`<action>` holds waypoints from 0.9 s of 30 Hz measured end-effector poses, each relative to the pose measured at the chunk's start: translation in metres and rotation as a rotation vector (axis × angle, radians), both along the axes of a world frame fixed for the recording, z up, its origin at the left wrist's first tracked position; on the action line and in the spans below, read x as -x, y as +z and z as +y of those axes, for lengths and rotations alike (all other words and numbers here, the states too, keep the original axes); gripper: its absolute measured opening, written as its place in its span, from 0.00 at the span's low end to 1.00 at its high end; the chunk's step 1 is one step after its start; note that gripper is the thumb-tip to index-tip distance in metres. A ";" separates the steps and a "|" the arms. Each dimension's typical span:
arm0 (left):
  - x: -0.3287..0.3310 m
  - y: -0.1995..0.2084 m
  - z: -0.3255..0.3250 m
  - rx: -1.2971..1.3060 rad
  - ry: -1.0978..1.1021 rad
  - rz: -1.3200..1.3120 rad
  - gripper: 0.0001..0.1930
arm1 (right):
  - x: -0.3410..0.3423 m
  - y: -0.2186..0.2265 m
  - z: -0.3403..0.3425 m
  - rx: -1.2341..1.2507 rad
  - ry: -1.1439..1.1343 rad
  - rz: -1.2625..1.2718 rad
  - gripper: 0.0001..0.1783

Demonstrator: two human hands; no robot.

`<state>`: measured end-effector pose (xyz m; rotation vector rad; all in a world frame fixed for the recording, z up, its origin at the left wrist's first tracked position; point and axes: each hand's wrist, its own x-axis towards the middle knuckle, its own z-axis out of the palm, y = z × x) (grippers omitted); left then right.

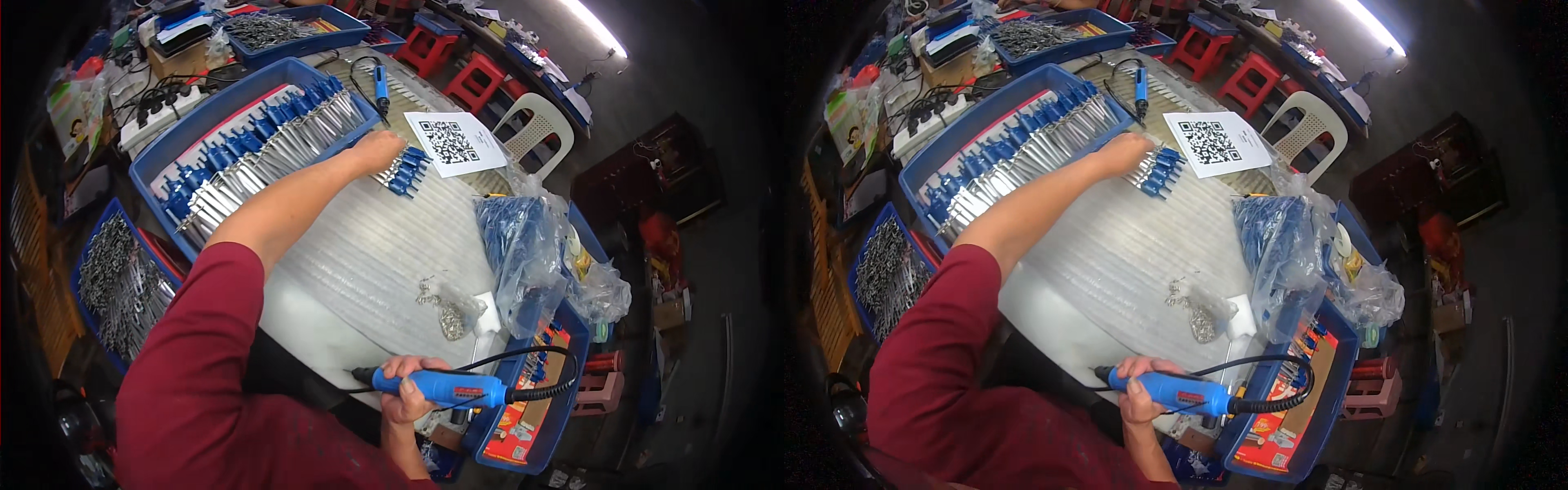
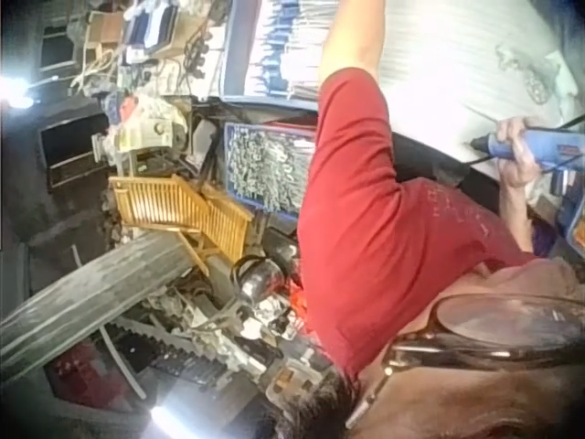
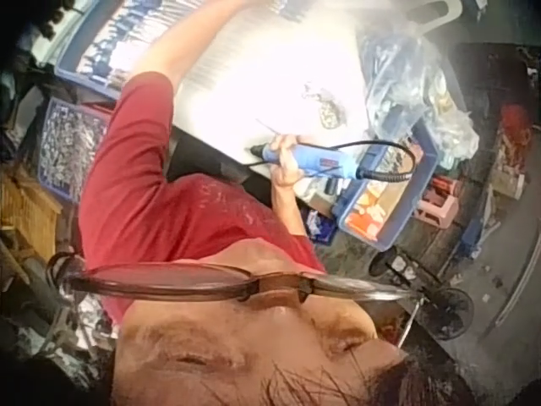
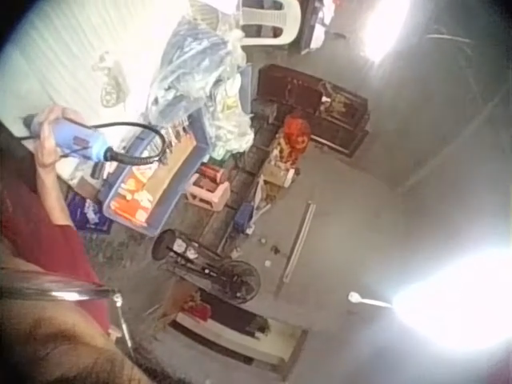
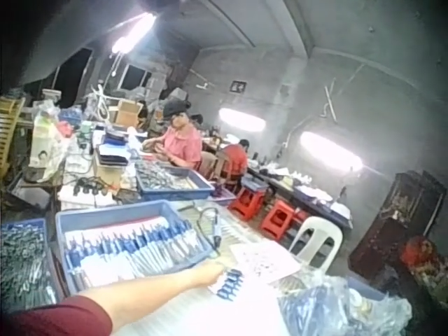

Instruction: Using an electric screwdriver to assemble metal components into larger blue parts at a factory workstation.

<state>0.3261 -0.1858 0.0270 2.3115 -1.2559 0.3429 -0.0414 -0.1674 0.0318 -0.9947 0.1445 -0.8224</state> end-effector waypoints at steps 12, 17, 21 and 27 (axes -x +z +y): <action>-0.046 -0.025 -0.033 -0.169 -0.001 0.008 0.09 | -0.006 -0.004 -0.014 -0.113 0.056 0.068 0.23; -0.053 -0.028 -0.033 -0.214 -0.082 -0.080 0.09 | -0.007 -0.005 -0.015 -0.119 0.066 0.075 0.22; -0.050 -0.026 -0.030 -0.228 -0.110 -0.104 0.09 | -0.007 -0.006 -0.014 -0.101 0.061 0.071 0.22; -0.039 -0.027 -0.029 -0.105 -0.082 -0.170 0.07 | -0.007 -0.005 -0.012 -0.136 0.102 -0.004 0.22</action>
